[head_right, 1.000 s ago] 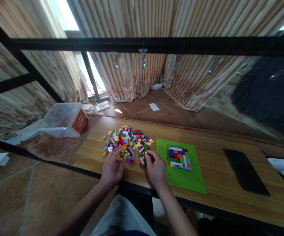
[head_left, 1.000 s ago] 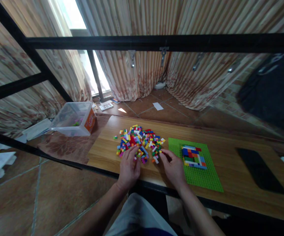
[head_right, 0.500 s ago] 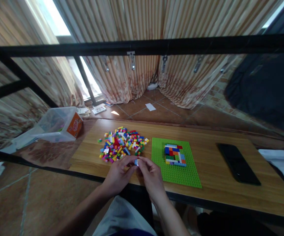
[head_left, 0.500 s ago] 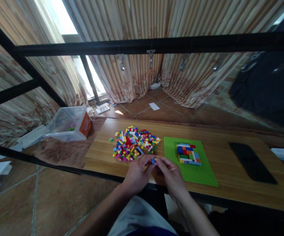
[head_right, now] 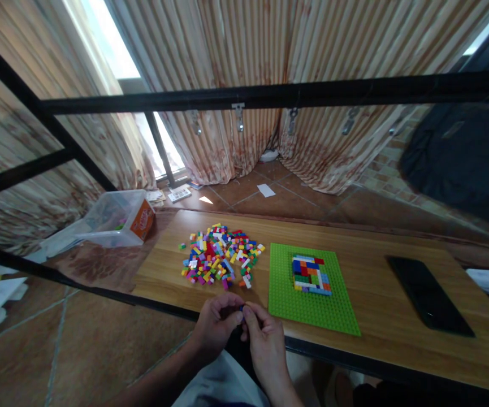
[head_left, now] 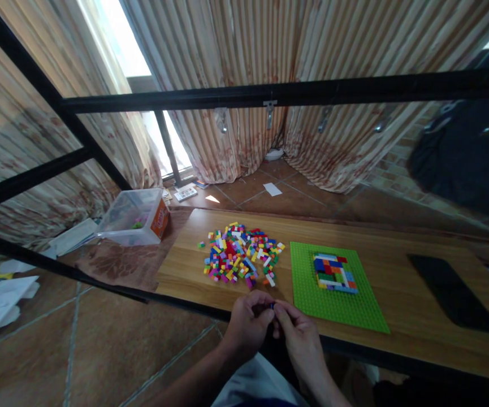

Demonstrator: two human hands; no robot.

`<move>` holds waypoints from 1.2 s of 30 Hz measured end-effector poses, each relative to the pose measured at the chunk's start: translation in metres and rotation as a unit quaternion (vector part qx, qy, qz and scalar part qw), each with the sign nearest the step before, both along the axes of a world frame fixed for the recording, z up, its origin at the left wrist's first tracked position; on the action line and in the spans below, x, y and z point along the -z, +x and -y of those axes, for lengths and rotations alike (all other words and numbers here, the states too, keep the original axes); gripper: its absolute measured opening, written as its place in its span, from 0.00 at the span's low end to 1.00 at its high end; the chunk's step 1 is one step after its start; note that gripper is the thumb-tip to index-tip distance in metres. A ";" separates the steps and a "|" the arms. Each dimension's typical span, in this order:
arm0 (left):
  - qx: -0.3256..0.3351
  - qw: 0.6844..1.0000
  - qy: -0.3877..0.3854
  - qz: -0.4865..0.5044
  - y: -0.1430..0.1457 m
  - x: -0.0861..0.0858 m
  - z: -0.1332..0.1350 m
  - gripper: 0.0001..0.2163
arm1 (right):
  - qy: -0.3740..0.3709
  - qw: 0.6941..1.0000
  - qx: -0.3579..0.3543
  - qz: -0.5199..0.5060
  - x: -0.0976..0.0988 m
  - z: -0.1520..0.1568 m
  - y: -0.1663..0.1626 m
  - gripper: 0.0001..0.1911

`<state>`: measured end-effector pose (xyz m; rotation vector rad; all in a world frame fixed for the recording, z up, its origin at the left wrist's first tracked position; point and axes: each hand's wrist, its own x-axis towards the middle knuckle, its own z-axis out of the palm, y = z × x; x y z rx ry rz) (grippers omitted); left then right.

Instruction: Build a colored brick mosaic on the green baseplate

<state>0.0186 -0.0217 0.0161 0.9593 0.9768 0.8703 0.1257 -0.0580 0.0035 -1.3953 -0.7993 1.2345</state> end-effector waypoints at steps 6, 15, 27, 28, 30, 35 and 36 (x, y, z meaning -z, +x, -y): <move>-0.026 0.997 -0.053 0.049 -0.005 -0.002 -0.010 0.07 | -0.014 0.994 0.030 -0.100 0.006 -0.008 -0.003 0.21; -0.099 0.986 -0.083 0.110 -0.026 0.003 -0.030 0.19 | 0.104 0.890 -0.126 0.426 -0.019 -0.113 0.013 0.12; -0.128 0.990 -0.032 0.042 -0.029 0.016 -0.045 0.19 | 0.141 0.841 -0.159 0.497 -0.014 -0.118 0.010 0.13; -0.127 0.990 -0.034 0.043 -0.029 0.015 -0.045 0.20 | 0.154 0.861 -0.146 0.463 -0.018 -0.111 0.012 0.13; -0.113 0.991 -0.042 0.054 -0.029 0.011 -0.046 0.20 | 0.174 0.901 -0.133 0.375 -0.026 -0.093 0.017 0.12; 0.011 0.986 -0.094 0.140 -0.018 -0.002 -0.041 0.23 | 0.171 0.946 -0.166 0.218 -0.041 -0.047 0.032 0.11; 0.033 0.981 -0.108 0.158 -0.014 -0.004 -0.039 0.24 | 0.164 0.950 -0.164 0.207 -0.043 -0.040 0.035 0.11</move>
